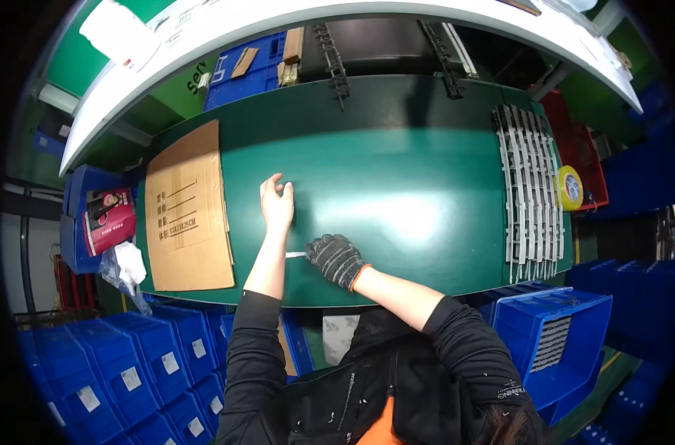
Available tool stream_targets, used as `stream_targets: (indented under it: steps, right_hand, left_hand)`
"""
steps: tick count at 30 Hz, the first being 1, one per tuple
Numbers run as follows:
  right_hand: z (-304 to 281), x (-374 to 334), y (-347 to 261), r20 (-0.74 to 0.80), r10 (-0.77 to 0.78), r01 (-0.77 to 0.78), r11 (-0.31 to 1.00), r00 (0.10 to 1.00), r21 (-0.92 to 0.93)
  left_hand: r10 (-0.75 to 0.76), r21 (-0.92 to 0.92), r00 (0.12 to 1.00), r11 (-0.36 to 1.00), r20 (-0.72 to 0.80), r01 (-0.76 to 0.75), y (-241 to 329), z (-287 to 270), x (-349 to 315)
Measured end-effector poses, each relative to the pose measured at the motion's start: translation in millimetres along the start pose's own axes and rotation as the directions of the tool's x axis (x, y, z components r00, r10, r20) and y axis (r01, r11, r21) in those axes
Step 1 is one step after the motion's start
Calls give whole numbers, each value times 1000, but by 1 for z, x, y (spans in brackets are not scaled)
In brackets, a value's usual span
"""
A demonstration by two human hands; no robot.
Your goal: The person trims plastic pieces using a blade, fits them together by hand to assemble plastic racks, and places the assembled racks onto a stack on the table.
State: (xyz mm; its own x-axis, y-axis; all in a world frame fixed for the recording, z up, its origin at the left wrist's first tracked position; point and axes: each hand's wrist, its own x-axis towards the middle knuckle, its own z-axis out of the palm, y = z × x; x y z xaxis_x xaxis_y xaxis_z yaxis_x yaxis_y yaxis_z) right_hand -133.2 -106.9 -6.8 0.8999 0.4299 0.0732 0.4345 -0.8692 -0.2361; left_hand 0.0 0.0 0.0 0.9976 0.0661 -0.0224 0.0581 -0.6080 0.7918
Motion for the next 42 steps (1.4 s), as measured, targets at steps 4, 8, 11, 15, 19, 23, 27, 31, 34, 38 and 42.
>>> stream_targets:
  steps: [4, 8, 11, 15, 19, 23, 27, 31, 34, 38, 42]
  right_hand:
    - [-26, -38, 52, 160, 334, -334, 942, 929, -28]
    - [-62, -117, 126, 92, 492, -499, 864, 866, 72]
    - [-56, -170, 149, -125, 532, -512, 844, 838, 161]
    - [-43, -205, 158, -321, 498, -444, 866, 806, 229]
    - [-41, -211, 167, -327, 509, -426, 856, 796, 293]
    - [-43, -212, 169, -353, 504, -419, 860, 788, 291]
    - [-36, -215, 172, -332, 547, -422, 823, 768, 380]
    - [-41, -216, 171, -412, 478, -353, 870, 776, 344]
    - [-37, -216, 169, -418, 465, -336, 876, 781, 347]
    - [-39, -215, 170, -427, 512, -392, 855, 745, 341]
    - [-36, -212, 168, -421, 498, -396, 864, 758, 309]
  left_hand:
    - [199, 77, 980, 978, -25, -196, 27, 45, 37]
    - [463, 258, 885, 861, -45, -438, 90, 114, 75]
    - [511, 394, 859, 797, -34, -458, 114, 154, 107]
    - [444, 529, 889, 731, 113, -432, 109, 186, 140]
    - [422, 732, 899, 575, 118, -366, 148, 226, 119]
    - [527, 751, 814, 429, 243, -502, 186, 276, 97]
    - [558, 597, 725, 440, 404, -671, 251, 309, 57]
    - [404, 543, 717, 471, 568, -696, 251, 328, 50]
    - [303, 508, 755, 590, 582, -628, 242, 313, 49]
    - [115, 543, 786, 662, 607, -516, 215, 253, 25]
    - [182, 443, 753, 713, 632, -544, 141, 167, 3]
